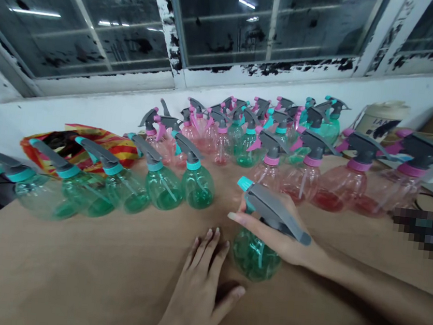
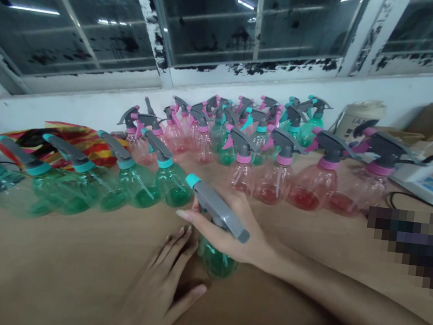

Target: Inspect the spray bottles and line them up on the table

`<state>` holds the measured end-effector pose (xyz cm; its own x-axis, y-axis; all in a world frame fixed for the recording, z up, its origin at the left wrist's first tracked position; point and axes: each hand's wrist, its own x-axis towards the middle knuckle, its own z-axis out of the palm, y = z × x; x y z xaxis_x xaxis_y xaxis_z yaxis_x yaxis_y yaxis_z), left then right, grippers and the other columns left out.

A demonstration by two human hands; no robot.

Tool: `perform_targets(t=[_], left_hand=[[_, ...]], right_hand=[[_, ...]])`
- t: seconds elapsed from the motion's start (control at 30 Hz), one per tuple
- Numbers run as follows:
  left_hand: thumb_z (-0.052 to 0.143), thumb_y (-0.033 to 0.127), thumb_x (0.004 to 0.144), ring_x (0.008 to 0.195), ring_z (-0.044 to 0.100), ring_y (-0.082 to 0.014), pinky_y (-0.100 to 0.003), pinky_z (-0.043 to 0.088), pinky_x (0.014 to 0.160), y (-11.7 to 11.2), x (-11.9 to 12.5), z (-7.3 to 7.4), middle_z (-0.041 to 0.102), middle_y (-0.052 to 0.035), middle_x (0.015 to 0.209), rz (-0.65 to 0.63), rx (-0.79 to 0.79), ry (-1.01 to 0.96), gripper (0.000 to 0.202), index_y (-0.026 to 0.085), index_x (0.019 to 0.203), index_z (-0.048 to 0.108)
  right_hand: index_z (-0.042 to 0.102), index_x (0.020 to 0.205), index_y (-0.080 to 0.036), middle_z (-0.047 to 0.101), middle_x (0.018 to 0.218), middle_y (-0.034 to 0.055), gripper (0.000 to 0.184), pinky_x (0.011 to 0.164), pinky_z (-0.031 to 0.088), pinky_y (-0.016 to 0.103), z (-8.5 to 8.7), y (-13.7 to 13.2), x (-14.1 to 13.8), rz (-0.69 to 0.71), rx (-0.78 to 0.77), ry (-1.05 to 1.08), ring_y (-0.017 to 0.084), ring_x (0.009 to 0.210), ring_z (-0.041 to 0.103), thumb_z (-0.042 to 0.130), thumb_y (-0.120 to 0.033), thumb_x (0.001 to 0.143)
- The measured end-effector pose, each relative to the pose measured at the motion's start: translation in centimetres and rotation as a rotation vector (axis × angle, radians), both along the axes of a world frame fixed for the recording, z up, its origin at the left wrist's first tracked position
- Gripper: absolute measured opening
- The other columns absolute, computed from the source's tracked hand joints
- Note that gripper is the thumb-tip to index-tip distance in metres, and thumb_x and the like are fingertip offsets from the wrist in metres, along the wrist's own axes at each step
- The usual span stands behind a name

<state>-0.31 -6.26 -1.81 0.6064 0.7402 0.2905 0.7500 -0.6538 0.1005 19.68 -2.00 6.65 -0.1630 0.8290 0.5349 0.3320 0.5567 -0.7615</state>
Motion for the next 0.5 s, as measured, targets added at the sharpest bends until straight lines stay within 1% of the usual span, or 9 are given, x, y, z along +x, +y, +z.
perform_targets(t=[0.07,0.13,0.23,0.33,0.43,0.5], left_hand=[[0.052,0.047,0.095,0.138,0.035,-0.0350,-0.055,0.038,0.106,0.1,0.0,-0.1,0.038,-0.0192,0.150,0.001,-0.006,-0.007,0.064,0.010,0.145,0.036],[0.053,0.047,0.095,0.137,0.036,-0.0352,-0.055,0.038,0.106,0.1,0.0,-0.1,0.038,-0.0199,0.149,0.001,-0.008,-0.004,0.064,0.010,0.144,0.036],[0.051,0.046,0.096,0.136,0.037,-0.0345,-0.054,0.039,0.106,0.0,0.0,0.2,0.040,-0.0201,0.148,-0.002,-0.020,0.010,0.063,0.009,0.144,0.036],[0.050,0.046,0.096,0.136,0.038,-0.0349,-0.055,0.039,0.105,-0.1,0.0,0.6,0.043,-0.0200,0.146,0.000,-0.040,0.021,0.062,0.009,0.143,0.037],[0.050,0.048,0.096,0.137,0.036,-0.0347,-0.055,0.038,0.106,-0.1,0.0,0.6,0.044,-0.0195,0.145,0.001,-0.038,0.001,0.062,0.009,0.143,0.038],[0.050,0.049,0.096,0.138,0.035,-0.0344,-0.055,0.038,0.106,-0.2,0.1,0.5,0.043,-0.0197,0.146,0.003,-0.029,-0.013,0.061,0.010,0.143,0.039]], right_hand=[[0.057,0.070,-0.022,0.055,0.059,-0.0064,0.023,0.049,0.041,0.024,0.1,-0.2,0.0,-0.022,0.014,-0.006,0.009,0.050,0.051,0.065,-0.039,0.083],[0.058,0.072,-0.022,0.057,0.061,-0.0058,0.023,0.054,0.044,0.025,0.1,-0.3,0.0,-0.015,0.024,0.006,0.010,0.053,0.053,0.065,-0.040,0.084],[0.064,0.083,-0.022,0.065,0.075,-0.0018,0.021,0.062,0.048,0.029,0.0,-0.4,0.1,0.010,0.026,0.020,0.012,0.059,0.058,0.065,-0.043,0.082],[0.069,0.095,-0.023,0.068,0.081,0.0002,0.030,0.058,0.049,0.030,0.0,-0.5,0.4,0.028,-0.009,-0.004,0.012,0.053,0.056,0.067,-0.048,0.078],[0.068,0.109,-0.025,0.068,0.075,-0.0014,0.041,0.055,0.049,0.029,0.0,-0.9,0.8,0.047,-0.059,-0.042,0.013,0.052,0.056,0.068,-0.051,0.077],[0.065,0.117,-0.027,0.067,0.068,-0.0031,0.047,0.058,0.051,0.029,-0.2,-1.1,1.0,0.052,-0.069,-0.066,0.015,0.056,0.060,0.069,-0.052,0.077]])
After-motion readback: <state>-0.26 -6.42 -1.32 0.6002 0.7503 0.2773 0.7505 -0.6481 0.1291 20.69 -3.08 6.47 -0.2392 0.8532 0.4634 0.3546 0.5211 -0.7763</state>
